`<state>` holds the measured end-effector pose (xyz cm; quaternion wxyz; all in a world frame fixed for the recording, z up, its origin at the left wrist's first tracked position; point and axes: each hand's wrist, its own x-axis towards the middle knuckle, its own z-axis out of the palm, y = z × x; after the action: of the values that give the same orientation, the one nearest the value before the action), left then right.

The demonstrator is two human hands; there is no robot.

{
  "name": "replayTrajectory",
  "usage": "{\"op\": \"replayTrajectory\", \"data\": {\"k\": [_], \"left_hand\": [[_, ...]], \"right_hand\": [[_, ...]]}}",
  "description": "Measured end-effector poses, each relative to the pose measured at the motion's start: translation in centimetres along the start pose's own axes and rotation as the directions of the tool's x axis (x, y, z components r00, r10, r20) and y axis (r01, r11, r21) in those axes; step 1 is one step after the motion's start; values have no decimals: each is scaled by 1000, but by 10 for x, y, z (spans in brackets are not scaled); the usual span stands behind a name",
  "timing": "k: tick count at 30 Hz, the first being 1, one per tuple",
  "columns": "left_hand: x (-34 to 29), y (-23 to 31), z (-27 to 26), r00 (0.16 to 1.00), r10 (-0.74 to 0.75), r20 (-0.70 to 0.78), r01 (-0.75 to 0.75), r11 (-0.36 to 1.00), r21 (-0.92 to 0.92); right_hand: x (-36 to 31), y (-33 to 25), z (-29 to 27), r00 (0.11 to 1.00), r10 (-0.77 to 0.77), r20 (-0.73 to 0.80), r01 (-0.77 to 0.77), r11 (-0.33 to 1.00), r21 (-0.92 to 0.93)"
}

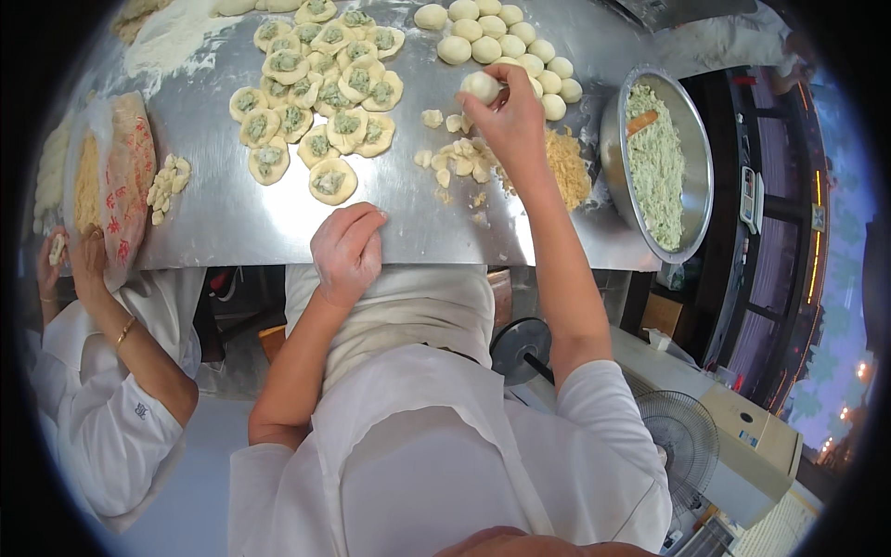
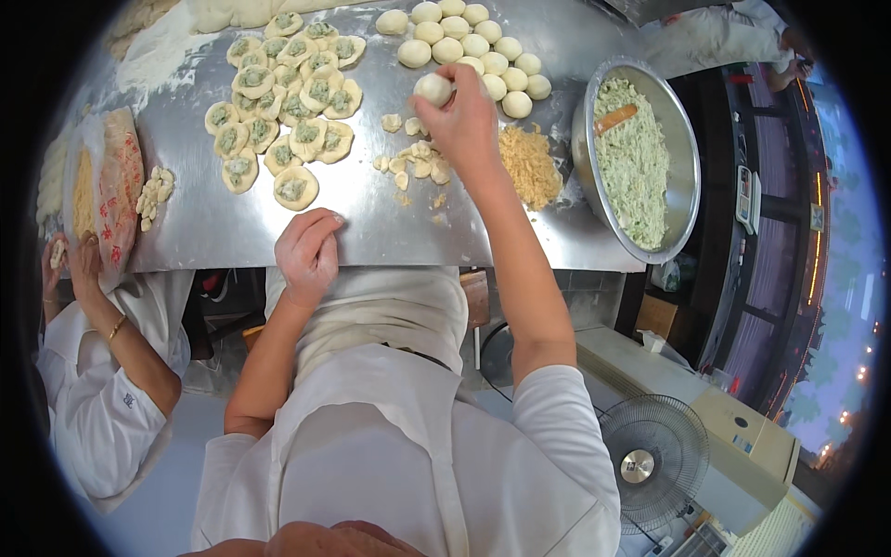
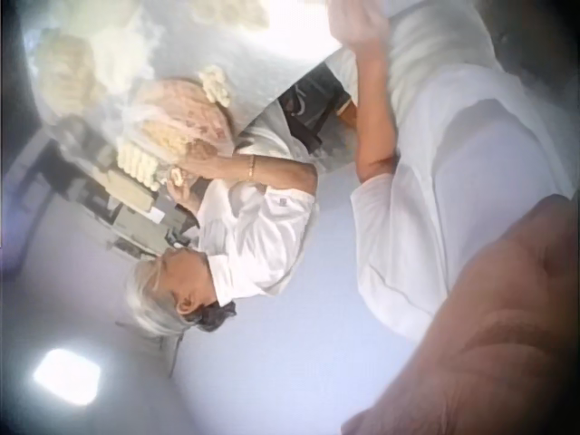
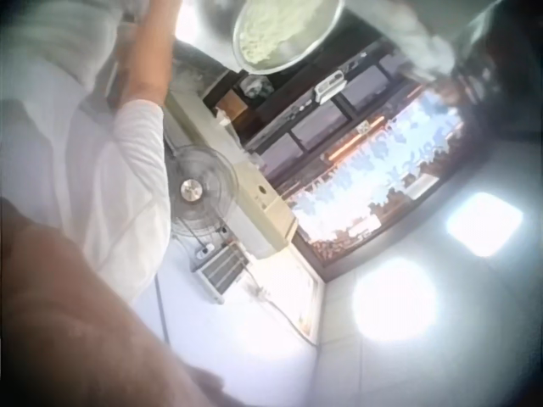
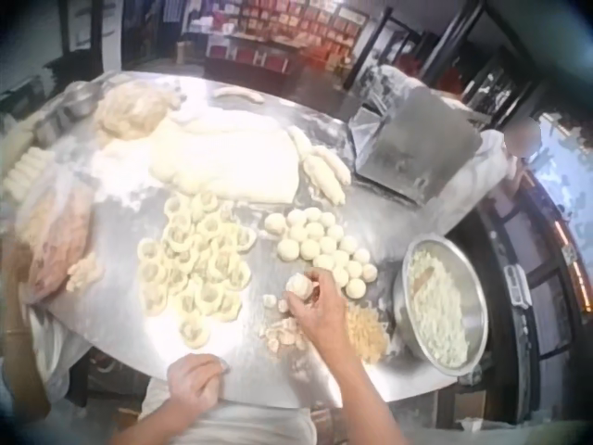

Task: The person repeatedly takes small dough balls, flattens them, fills them with a green vegetable mixture, and seals them into dumplings. The finished dumplings are placed on the metal work surface next to a growing pile of completed units.

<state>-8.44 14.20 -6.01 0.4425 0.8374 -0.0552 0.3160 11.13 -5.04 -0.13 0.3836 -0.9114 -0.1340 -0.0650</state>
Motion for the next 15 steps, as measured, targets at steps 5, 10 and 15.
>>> {"op": "replayTrajectory", "data": {"k": [5, 10, 15], "left_hand": [[0, 1, -2, 999, 47, 14, -47, 998, 37], [0, 1, 0, 996, 82, 41, -85, 994, 74], [-1, 2, -2, 996, 85, 19, -86, 995, 45]], "right_hand": [[25, 25, 27, 977, -184, -103, 148, 945, -290], [-13, -8, 13, 1000, 2, -7, -3, 997, -71], [17, -25, 55, 978, 65, 198, -93, 986, 136]]}}
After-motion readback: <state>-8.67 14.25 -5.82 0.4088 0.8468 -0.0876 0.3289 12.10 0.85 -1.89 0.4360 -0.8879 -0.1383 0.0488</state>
